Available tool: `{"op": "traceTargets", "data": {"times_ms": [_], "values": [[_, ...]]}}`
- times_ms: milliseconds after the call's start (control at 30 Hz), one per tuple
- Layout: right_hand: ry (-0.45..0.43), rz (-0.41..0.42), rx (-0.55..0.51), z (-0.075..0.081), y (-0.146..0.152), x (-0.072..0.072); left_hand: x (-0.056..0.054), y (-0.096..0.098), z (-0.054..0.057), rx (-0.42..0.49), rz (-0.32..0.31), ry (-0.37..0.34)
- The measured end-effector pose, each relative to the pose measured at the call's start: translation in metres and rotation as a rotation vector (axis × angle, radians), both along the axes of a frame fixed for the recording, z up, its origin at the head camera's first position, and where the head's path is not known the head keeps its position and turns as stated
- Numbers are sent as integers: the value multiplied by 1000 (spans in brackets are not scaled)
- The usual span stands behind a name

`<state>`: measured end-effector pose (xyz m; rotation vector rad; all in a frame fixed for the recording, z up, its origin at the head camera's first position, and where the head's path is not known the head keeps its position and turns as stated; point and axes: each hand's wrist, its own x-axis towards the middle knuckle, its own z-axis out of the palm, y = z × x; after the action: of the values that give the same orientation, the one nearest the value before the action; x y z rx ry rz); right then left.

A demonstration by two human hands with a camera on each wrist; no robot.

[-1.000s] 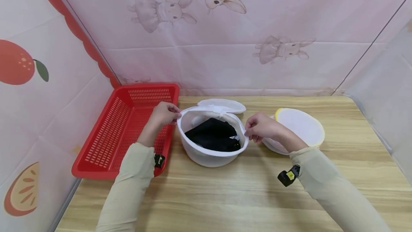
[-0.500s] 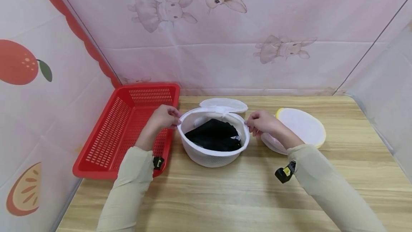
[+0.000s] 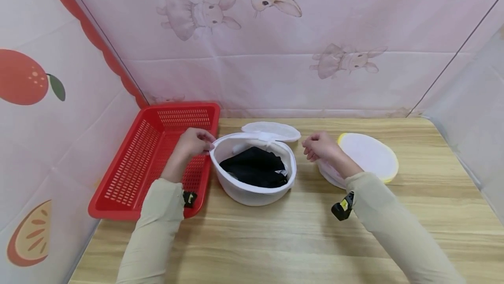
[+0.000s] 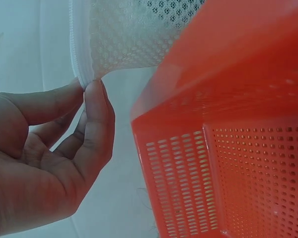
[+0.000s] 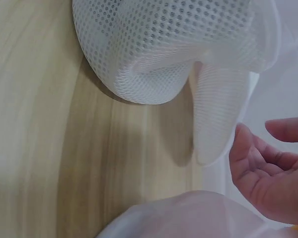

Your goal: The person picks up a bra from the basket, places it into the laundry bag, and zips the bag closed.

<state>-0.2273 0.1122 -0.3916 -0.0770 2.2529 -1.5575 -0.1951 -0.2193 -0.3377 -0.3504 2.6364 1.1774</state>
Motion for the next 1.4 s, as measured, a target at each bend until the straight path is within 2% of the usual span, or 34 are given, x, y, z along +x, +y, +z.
{"op": "traceTargets", "data": {"times_ms": [233,500,700,1067,1233,1400], "values": [[-99,-100,-10,-18,-11,-12,-1,-2,-5,14,-10,-2],[-133,-148,-74,-26,-15,-17,0,-2,-5,15,-26,25],[-162,-155,-88,-29,-18,-20,1,0,-4,22,-26,21],[-204,-143,-49,-29,-23,-29,2,-1,-4,5,-20,12],[-209,-134,-66,-27,-23,-32,2,-1,-3,3,-20,6],[-206,-131,-130,-24,-23,-32,3,-1,-4,7,-20,3]]}}
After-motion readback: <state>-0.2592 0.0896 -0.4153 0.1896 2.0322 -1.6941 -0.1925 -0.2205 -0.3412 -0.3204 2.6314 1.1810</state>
